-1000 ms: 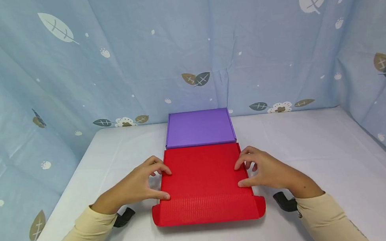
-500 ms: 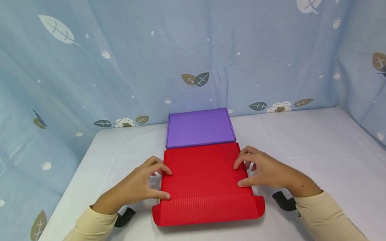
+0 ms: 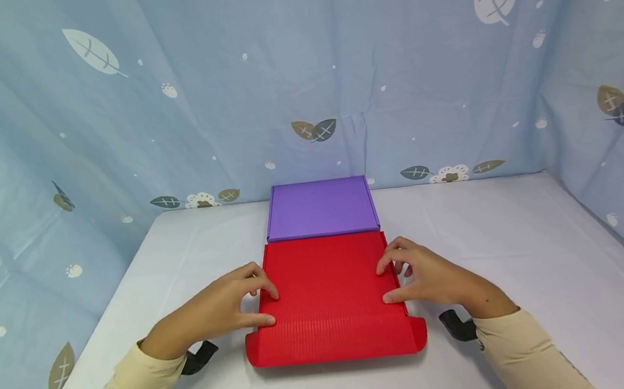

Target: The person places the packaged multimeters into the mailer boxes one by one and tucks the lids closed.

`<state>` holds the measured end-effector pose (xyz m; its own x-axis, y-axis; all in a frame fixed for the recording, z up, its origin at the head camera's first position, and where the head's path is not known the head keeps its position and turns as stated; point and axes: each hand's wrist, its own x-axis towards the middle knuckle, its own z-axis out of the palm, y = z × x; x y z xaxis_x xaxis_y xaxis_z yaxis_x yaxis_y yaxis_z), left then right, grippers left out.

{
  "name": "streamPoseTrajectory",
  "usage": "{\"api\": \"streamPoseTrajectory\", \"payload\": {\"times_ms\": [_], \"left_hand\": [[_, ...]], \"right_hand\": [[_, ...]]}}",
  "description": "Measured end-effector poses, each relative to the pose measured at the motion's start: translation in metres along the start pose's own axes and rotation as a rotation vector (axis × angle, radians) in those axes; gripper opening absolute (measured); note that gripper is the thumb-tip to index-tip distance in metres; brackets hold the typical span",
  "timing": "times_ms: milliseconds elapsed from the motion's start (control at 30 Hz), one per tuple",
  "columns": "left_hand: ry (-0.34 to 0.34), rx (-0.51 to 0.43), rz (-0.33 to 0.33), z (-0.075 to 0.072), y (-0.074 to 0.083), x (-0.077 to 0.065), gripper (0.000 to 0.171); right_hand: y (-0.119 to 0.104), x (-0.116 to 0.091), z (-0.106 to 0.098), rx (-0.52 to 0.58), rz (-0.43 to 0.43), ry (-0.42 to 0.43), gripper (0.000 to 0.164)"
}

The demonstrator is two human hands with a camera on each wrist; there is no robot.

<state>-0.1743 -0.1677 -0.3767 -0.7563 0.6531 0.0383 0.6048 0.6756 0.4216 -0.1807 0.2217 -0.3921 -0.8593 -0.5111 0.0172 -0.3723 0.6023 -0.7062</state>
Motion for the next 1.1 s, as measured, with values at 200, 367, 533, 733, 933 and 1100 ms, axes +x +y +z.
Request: {"api": "streamPoseTrajectory", "payload": {"times_ms": [200, 367, 533, 733, 933, 1100], "left_hand": [[0.008, 0.091, 0.103, -0.001, 0.014, -0.004, 0.017], [0.008, 0.166, 0.162, 0.003, 0.025, -0.005, 0.016], [-0.011, 0.218, 0.176, 0.008, 0.033, -0.006, 0.026], [-0.029, 0.227, 0.163, 0.01, 0.039, -0.008, 0.048], [-0.038, 0.291, 0.167, 0.013, 0.042, -0.013, 0.063], [-0.043, 0.395, 0.171, 0.016, 0.044, -0.019, 0.072]], "right_hand": [[0.0, 0.0, 0.001, 0.003, -0.009, 0.001, 0.038], [0.0, 0.0, 0.001, -0.005, -0.014, 0.004, 0.038], [0.0, 0.0, 0.001, -0.01, -0.021, 0.007, 0.038], [0.001, 0.0, 0.002, -0.013, -0.022, 0.009, 0.038], [0.001, 0.0, 0.002, -0.014, -0.021, 0.002, 0.038], [0.0, 0.0, 0.002, -0.019, -0.019, -0.001, 0.038]]}}
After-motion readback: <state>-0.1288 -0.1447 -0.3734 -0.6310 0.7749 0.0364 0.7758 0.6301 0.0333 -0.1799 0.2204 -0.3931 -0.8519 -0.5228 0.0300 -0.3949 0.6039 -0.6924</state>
